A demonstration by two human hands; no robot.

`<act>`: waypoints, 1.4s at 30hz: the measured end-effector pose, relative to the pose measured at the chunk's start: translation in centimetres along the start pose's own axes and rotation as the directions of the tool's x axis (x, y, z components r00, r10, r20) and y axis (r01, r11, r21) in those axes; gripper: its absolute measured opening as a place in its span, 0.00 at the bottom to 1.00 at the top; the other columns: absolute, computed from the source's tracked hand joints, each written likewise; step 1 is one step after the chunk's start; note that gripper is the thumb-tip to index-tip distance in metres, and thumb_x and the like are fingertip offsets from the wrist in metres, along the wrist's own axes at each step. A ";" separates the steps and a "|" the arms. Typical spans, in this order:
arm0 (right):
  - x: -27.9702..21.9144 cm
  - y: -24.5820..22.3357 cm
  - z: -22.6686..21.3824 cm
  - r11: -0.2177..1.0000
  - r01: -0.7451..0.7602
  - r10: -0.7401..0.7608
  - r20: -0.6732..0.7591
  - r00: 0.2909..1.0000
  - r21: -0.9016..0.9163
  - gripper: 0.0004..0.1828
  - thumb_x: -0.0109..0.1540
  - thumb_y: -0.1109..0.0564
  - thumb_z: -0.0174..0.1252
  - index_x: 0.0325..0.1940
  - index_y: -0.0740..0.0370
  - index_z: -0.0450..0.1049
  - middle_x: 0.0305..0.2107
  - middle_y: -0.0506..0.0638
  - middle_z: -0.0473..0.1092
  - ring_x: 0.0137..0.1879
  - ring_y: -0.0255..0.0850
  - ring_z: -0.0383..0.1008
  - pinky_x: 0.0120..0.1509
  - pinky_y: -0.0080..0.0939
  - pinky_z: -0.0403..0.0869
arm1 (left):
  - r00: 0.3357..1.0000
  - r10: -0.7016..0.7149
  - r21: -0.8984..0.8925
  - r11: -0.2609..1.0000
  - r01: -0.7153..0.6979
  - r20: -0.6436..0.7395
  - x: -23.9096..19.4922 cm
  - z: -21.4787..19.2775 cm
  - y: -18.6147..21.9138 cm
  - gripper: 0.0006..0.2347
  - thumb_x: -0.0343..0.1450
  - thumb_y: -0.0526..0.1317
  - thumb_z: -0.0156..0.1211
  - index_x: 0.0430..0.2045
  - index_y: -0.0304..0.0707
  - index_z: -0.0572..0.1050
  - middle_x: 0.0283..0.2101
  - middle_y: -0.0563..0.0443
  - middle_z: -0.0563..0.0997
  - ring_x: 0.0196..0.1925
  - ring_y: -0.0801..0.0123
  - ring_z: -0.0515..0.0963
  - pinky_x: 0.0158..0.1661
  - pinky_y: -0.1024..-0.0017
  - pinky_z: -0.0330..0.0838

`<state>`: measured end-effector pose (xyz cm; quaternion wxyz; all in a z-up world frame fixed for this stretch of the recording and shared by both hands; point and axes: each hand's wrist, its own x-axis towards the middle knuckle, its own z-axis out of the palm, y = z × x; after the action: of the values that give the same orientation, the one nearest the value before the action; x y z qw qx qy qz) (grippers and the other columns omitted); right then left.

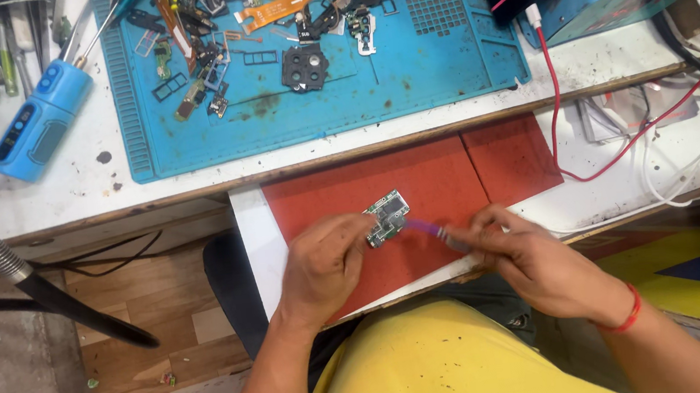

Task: The person uses a purple pen-like tool to repeatedly touch and scrape specific points on a small circuit board held in their left hand. The task involves precise manipulation of the board's surface while seated at a cluttered workbench.

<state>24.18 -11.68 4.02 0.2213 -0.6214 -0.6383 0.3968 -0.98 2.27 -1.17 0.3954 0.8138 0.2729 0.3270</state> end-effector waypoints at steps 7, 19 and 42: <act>3.0 -1.5 3.4 0.895 -0.151 0.089 -0.164 0.982 -0.419 0.28 0.57 0.64 0.59 0.61 0.47 0.77 0.44 0.50 0.72 0.39 0.51 0.77 0.38 0.49 0.76 | 0.980 -0.188 0.354 0.914 0.201 -0.070 0.2 1.0 1.2 0.26 0.56 0.55 0.78 0.40 0.36 0.82 0.41 0.49 0.76 0.45 0.58 0.71 0.45 0.61 0.68; 1.8 0.5 3.3 0.945 -0.089 0.027 -0.195 0.980 -0.316 0.29 0.56 0.67 0.57 0.60 0.48 0.77 0.41 0.54 0.71 0.38 0.51 0.78 0.39 0.48 0.77 | 0.996 -0.061 0.375 0.923 0.083 -0.072 0.6 0.1 0.7 0.19 0.56 0.49 0.77 0.33 0.40 0.81 0.38 0.51 0.76 0.43 0.57 0.73 0.44 0.59 0.65; 2.7 -0.6 2.8 0.913 -0.137 0.083 -0.154 0.985 -0.383 0.31 0.56 0.64 0.57 0.64 0.51 0.73 0.40 0.55 0.69 0.32 0.54 0.75 0.33 0.52 0.74 | 0.966 -0.177 0.484 0.839 0.248 -0.188 -0.1 2.5 1.0 0.19 0.54 0.51 0.78 0.27 0.40 0.79 0.34 0.54 0.75 0.41 0.59 0.72 0.40 0.59 0.63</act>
<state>21.29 -9.66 2.29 0.1119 -0.7134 -0.6524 0.2301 0.96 0.52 -1.57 0.1835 0.8291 0.4637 0.2529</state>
